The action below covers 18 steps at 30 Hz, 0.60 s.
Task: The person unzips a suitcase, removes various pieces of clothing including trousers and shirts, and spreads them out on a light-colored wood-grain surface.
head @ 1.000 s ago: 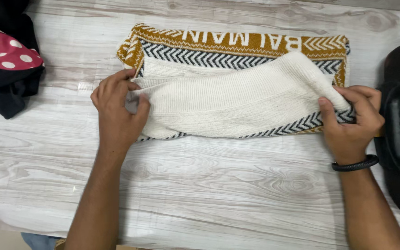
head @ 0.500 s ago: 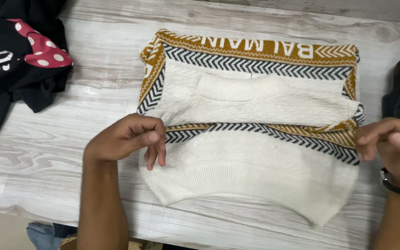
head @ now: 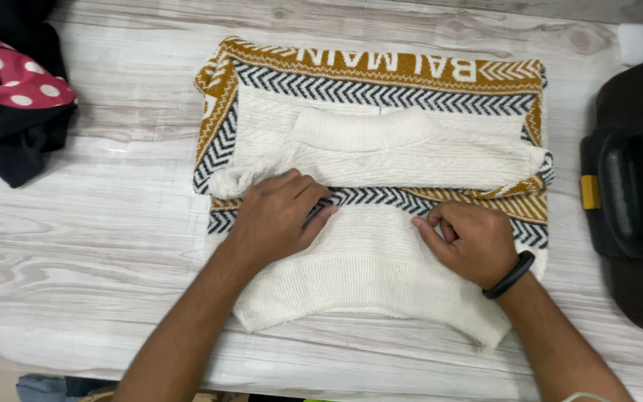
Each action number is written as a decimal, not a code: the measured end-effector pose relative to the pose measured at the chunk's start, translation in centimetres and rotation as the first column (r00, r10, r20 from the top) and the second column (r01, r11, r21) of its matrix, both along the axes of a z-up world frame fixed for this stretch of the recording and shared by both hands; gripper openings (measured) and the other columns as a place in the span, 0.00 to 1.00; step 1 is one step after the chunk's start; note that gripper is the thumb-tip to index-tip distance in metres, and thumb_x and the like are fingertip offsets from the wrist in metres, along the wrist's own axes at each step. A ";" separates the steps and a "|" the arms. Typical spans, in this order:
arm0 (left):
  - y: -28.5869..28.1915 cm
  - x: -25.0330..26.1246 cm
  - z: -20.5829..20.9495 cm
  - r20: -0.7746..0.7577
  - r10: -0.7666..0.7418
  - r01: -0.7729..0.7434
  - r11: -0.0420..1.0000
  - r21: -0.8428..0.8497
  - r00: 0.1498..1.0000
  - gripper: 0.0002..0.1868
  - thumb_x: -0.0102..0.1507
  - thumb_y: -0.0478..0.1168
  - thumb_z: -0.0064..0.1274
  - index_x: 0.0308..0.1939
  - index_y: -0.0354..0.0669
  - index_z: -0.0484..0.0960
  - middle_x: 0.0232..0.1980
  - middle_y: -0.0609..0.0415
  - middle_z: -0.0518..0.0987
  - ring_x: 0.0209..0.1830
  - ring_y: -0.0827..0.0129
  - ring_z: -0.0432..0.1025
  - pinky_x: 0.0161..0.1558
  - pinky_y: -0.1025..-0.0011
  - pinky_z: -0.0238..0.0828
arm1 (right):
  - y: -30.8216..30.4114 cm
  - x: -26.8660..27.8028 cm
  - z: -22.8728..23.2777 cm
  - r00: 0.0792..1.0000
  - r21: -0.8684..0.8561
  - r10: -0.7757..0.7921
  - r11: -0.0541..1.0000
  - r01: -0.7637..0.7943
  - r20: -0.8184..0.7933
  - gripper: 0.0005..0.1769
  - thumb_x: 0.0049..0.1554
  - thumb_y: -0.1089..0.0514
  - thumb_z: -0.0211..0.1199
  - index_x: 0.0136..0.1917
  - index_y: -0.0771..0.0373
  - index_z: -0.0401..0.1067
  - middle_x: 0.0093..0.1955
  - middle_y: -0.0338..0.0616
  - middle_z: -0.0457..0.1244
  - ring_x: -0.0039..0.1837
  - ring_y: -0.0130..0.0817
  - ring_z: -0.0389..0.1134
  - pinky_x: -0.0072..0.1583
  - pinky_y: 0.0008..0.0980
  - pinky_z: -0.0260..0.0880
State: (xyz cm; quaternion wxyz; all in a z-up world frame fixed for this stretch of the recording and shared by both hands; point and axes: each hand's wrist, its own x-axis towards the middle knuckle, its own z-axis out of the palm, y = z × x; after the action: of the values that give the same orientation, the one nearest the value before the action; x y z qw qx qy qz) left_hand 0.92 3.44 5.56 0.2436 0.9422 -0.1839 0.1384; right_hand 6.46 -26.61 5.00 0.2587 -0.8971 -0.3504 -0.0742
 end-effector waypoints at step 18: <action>-4.2 -6.7 -0.9 -0.253 -0.123 0.171 0.969 0.178 0.960 0.39 0.70 0.58 0.38 0.75 0.32 0.57 0.77 0.36 0.58 0.78 0.49 0.50 0.75 0.52 0.41 | -2.9 -4.8 1.5 0.976 -0.253 0.210 0.943 -0.216 -0.050 0.32 0.55 0.47 0.60 0.70 0.61 0.66 0.73 0.55 0.57 0.74 0.52 0.55 0.72 0.53 0.52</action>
State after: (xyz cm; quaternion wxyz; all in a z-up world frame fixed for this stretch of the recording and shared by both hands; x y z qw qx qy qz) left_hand -5.74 -0.79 4.71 0.1788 0.9551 -0.2359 -0.0142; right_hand 1.62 -29.46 6.46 0.1508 -0.8807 -0.4490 0.0102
